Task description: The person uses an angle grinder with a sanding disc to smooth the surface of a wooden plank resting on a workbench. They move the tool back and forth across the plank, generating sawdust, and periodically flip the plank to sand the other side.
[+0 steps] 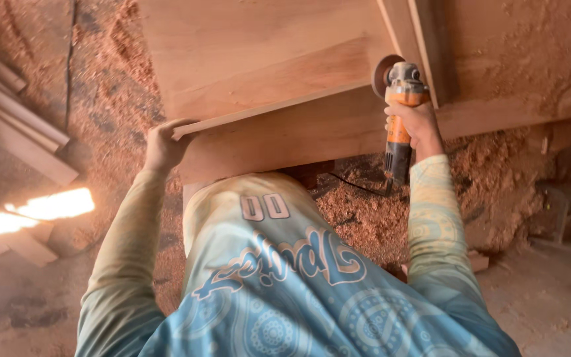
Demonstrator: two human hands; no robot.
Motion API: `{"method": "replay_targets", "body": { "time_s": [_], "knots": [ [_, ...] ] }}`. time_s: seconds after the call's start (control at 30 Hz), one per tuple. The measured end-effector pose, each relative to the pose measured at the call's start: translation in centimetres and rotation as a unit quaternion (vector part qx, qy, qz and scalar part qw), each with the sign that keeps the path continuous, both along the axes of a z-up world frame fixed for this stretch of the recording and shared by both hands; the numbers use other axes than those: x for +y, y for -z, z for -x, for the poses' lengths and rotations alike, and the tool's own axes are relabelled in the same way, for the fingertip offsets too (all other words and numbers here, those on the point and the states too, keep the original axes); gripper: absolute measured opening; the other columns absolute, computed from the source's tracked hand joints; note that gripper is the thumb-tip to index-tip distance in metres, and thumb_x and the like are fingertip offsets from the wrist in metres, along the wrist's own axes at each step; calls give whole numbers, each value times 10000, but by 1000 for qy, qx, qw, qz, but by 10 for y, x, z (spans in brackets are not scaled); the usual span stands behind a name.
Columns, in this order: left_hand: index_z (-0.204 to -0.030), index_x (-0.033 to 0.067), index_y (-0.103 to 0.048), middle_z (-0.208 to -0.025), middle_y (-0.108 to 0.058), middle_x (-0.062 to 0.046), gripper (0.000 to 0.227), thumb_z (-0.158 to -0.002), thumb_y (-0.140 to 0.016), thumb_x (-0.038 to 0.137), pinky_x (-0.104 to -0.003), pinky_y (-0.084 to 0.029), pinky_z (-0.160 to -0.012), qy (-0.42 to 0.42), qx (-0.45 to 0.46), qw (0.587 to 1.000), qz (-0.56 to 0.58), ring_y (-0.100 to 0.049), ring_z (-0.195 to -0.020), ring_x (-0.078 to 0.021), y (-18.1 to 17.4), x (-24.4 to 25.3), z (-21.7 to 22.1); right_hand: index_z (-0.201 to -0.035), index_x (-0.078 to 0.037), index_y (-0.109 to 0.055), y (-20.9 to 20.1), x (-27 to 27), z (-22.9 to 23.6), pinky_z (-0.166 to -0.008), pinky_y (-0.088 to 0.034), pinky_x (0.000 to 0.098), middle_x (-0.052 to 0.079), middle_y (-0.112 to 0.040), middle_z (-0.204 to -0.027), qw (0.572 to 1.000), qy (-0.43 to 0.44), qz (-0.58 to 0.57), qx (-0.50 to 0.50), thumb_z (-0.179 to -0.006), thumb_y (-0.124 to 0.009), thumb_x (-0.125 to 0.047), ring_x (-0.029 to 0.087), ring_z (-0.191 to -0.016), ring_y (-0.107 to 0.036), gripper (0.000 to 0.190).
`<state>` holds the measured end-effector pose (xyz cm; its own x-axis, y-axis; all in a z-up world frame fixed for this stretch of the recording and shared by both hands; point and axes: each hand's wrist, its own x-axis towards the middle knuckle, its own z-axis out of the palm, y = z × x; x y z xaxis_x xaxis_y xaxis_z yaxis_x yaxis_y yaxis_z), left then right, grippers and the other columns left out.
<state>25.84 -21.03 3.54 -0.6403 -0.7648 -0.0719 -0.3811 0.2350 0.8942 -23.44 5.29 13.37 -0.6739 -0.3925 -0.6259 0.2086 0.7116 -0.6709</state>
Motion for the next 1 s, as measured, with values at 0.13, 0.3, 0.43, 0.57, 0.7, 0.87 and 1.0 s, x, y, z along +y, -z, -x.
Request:
{"method": "replay_targets", "body": {
  "time_s": [0.13, 0.3, 0.43, 0.57, 0.7, 0.87, 1.0],
  "knots": [
    [-1140, 75, -769, -1016, -772, -153, 247, -901, -825, 95, -362, -586, -769, -3, 7, 1000, 8, -756, -874, -262, 9, -1, 2, -1115, -54, -653, -11, -22, -40, -593, -634, 352, 83, -709, -839, 998, -57, -18, 5, -770, -783, -40, 188, -634, -711, 369],
    [-1170, 91, -766, -1007, -769, -161, 281, -894, -809, 62, -366, -588, -762, 18, 28, 999, 1, -751, -854, -278, 19, -4, 1, -1047, -52, -683, -14, -51, -104, -587, -621, 351, 76, -713, -810, 993, -119, -6, -15, -766, -774, -37, 179, -619, -702, 296],
    [-1164, 92, -753, -1000, -765, -159, 293, -877, -807, 72, -362, -591, -733, 13, 54, 998, 23, -742, -811, -269, 25, -4, 1, -972, -55, -685, -19, -78, -159, -580, -629, 346, 63, -718, -776, 981, -192, -23, -7, -754, -775, -41, 167, -604, -701, 236],
    [-1142, 102, -756, -932, -753, -166, 287, -861, -813, 79, -379, -574, -685, 13, 68, 997, 21, -707, -726, -277, 26, -1, 4, -874, -30, -712, -21, -105, -220, -563, -587, 333, 68, -722, -720, 969, -245, -18, 20, -736, -797, -95, 161, -601, -711, 175],
    [-1157, 111, -757, -889, -733, -166, 330, -835, -767, 38, -395, -577, -702, 17, 81, 996, 23, -703, -731, -301, 30, -2, 3, -819, -34, -724, -27, -131, -265, -576, -579, 319, 61, -731, -707, 955, -288, -39, 66, -710, -803, -171, 141, -622, -725, 192],
    [-1150, 73, -724, -834, -698, -178, 337, -818, -774, 58, -419, -565, -699, 16, 98, 995, 27, -697, -747, -354, 50, -4, 7, -814, -31, -730, -37, -147, -305, -605, -581, 335, 67, -736, -707, 940, -326, -34, 89, -693, -804, -218, 154, -652, -737, 235],
    [-1040, 101, -713, -932, -717, -169, 191, -871, -734, 14, -398, -585, -761, 38, 145, 987, 58, -711, -870, -362, 63, -4, 7, -839, -19, -735, -35, -153, -327, -640, -579, 352, 79, -741, -726, 927, -354, -29, 120, -664, -825, -246, 168, -683, -740, 300]
  ]
}}
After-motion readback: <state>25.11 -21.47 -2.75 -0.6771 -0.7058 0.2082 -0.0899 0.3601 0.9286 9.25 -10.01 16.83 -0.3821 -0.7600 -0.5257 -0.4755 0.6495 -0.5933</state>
